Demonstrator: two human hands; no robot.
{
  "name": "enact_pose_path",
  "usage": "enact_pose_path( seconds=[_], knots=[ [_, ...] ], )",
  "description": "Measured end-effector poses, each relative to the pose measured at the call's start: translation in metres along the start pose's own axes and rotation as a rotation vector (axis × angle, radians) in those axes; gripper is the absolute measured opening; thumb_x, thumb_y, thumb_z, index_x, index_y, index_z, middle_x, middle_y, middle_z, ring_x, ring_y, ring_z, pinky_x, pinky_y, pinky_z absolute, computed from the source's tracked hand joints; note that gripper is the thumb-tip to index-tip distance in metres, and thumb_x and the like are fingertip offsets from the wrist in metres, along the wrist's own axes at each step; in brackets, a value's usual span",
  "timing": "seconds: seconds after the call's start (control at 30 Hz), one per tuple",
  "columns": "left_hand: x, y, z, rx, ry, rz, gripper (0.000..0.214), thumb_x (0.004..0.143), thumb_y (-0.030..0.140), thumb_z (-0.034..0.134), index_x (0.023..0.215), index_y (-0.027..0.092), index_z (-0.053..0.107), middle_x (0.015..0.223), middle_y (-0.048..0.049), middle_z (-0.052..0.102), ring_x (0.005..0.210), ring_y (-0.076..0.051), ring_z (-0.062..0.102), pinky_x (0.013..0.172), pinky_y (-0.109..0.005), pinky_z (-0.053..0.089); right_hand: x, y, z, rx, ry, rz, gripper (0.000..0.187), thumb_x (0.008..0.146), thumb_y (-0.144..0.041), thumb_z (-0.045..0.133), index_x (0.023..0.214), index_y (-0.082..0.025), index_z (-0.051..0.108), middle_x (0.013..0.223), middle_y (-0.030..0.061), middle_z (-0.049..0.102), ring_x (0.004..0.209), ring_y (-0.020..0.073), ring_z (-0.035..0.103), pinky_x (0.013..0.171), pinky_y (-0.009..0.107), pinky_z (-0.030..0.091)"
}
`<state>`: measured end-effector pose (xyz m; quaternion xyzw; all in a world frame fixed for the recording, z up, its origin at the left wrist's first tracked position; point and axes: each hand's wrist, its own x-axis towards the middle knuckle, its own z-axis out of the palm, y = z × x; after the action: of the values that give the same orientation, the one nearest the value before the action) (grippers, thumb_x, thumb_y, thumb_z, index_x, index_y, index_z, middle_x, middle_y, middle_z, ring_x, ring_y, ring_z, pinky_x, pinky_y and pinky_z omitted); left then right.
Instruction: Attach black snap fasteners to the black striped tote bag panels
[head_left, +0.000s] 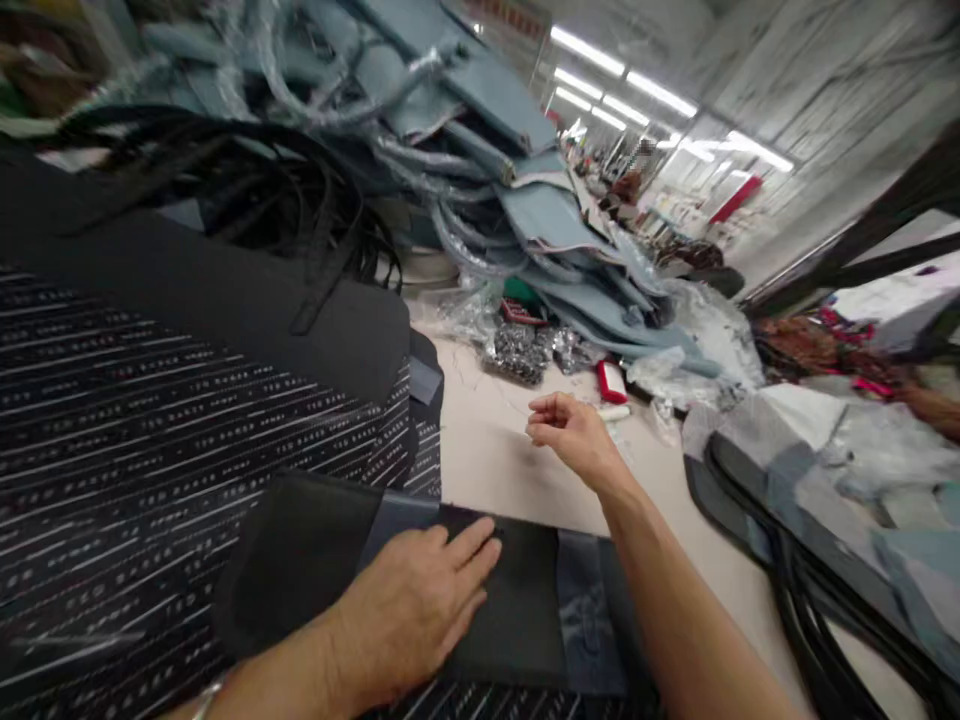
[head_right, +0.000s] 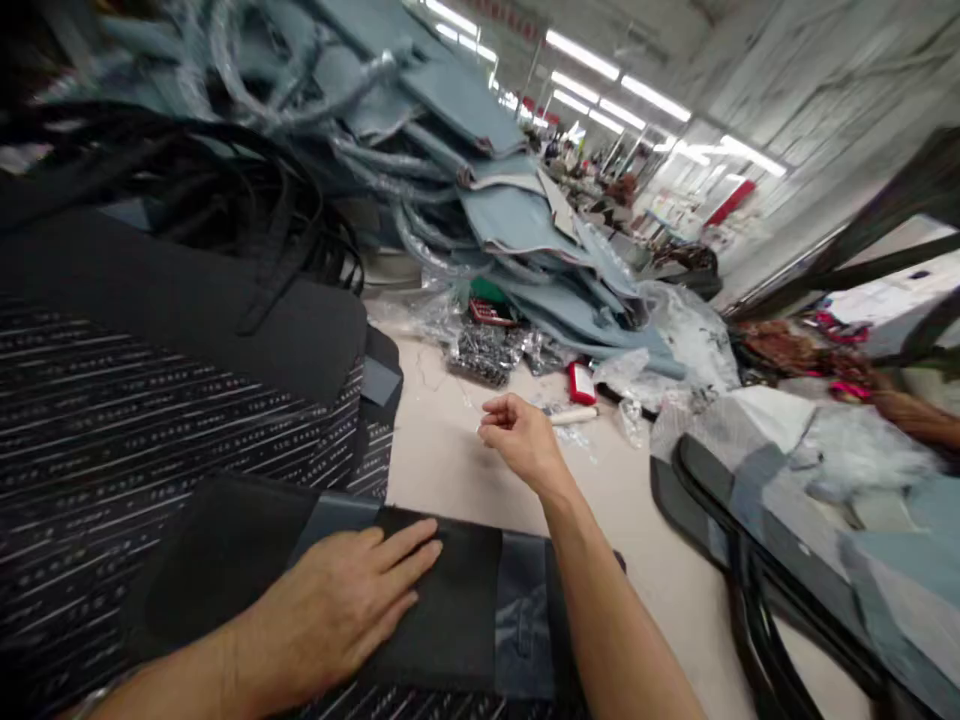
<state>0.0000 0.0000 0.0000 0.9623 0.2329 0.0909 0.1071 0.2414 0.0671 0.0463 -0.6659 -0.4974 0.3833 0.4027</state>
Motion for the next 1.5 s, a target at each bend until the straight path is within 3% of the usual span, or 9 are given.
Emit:
enact_pose_path(
  seconds=[0.27, 0.6, 0.83, 0.93, 1.0, 1.1, 1.2, 1.37, 1.5],
  knots=[
    [-0.001, 0.003, -0.006, -0.045, -0.019, -0.009, 0.038, 0.097, 0.027, 0.043, 0.133, 0.02, 0.054, 0.138, -0.0059, 0.057, 0.087, -0.022, 0.063, 0.069, -0.038, 0.054, -0.094, 0.025, 0.029, 0.019, -0.187, 0.096, 0.019, 0.072, -0.023, 0.068, 0.09, -0.019, 0.067, 0.08, 0.0006, 0.07, 0.075, 0.0143, 0.066, 0.073, 0.029, 0.052],
    [-0.001, 0.003, -0.004, -0.015, -0.029, -0.008, 0.041, 0.097, 0.027, 0.043, 0.136, 0.02, 0.052, 0.138, -0.0049, 0.056, 0.086, -0.021, 0.062, 0.069, -0.038, 0.053, -0.095, 0.016, 0.037, -0.327, -0.078, 0.067, 0.015, 0.072, -0.009, 0.061, 0.082, -0.019, 0.066, 0.073, -0.0016, 0.069, 0.066, 0.0133, 0.064, 0.065, 0.026, 0.049],
    [-0.002, 0.004, -0.002, 0.053, -0.022, 0.019, 0.046, 0.098, 0.028, 0.04, 0.142, 0.017, 0.048, 0.152, -0.0052, 0.044, 0.081, -0.019, 0.06, 0.065, -0.036, 0.05, -0.093, 0.009, 0.034, -0.542, -0.204, 0.015, 0.018, 0.076, -0.008, 0.059, 0.086, -0.02, 0.067, 0.075, -0.0008, 0.071, 0.068, 0.0144, 0.065, 0.065, 0.027, 0.048],
    [-0.002, 0.004, 0.002, 0.094, -0.002, 0.027, 0.045, 0.097, 0.026, 0.041, 0.141, 0.018, 0.05, 0.152, -0.0041, 0.044, 0.078, -0.019, 0.059, 0.063, -0.036, 0.049, -0.077, 0.014, 0.016, -0.612, -0.246, -0.068, 0.016, 0.082, -0.014, 0.058, 0.093, -0.021, 0.068, 0.077, -0.0022, 0.072, 0.065, 0.0123, 0.064, 0.06, 0.023, 0.049],
    [-0.002, 0.004, 0.004, 0.105, 0.019, 0.03, 0.045, 0.097, 0.023, 0.042, 0.14, 0.019, 0.051, 0.151, -0.0036, 0.045, 0.076, -0.018, 0.059, 0.062, -0.036, 0.048, -0.057, 0.021, -0.007, -0.775, -0.093, -0.138, 0.018, 0.088, -0.02, 0.054, 0.1, -0.02, 0.068, 0.085, 0.0014, 0.074, 0.071, 0.0149, 0.066, 0.066, 0.026, 0.053],
    [0.0, 0.004, 0.006, 0.104, 0.044, 0.033, 0.045, 0.095, 0.021, 0.043, 0.138, 0.019, 0.053, 0.15, -0.0034, 0.047, 0.075, -0.018, 0.059, 0.061, -0.035, 0.049, -0.019, 0.038, -0.049, -0.992, 0.162, -0.203, 0.032, 0.088, -0.012, 0.048, 0.116, -0.012, 0.064, 0.119, 0.017, 0.067, 0.108, 0.0277, 0.061, 0.094, 0.042, 0.048],
    [0.001, 0.005, 0.005, 0.099, 0.062, 0.018, 0.044, 0.094, 0.019, 0.044, 0.136, 0.019, 0.055, 0.148, -0.0027, 0.05, 0.075, -0.018, 0.06, 0.061, -0.035, 0.049, 0.013, 0.056, -0.082, -1.078, 0.161, -0.246, 0.045, 0.077, 0.0, 0.05, 0.119, -0.01, 0.064, 0.14, 0.0229, 0.052, 0.133, 0.0355, 0.042, 0.107, 0.051, 0.034],
    [0.001, 0.005, 0.006, 0.092, 0.08, 0.012, 0.043, 0.093, 0.019, 0.044, 0.135, 0.019, 0.057, 0.148, -0.0027, 0.05, 0.077, -0.018, 0.061, 0.062, -0.035, 0.05, 0.033, 0.072, -0.109, -1.054, 0.1, -0.306, 0.03, 0.078, -0.004, 0.054, 0.1, -0.017, 0.069, 0.116, 0.0146, 0.069, 0.124, 0.0294, 0.052, 0.104, 0.044, 0.039],
    [0.001, 0.005, 0.006, 0.096, 0.067, 0.018, 0.043, 0.093, 0.02, 0.046, 0.135, 0.019, 0.056, 0.149, -0.0036, 0.049, 0.079, -0.018, 0.062, 0.063, -0.035, 0.05, 0.025, 0.065, -0.123, -0.89, 0.308, -0.348, 0.016, 0.082, -0.016, 0.057, 0.097, -0.018, 0.064, 0.098, 0.0128, 0.072, 0.101, 0.028, 0.064, 0.094, 0.043, 0.046]
  ],
)
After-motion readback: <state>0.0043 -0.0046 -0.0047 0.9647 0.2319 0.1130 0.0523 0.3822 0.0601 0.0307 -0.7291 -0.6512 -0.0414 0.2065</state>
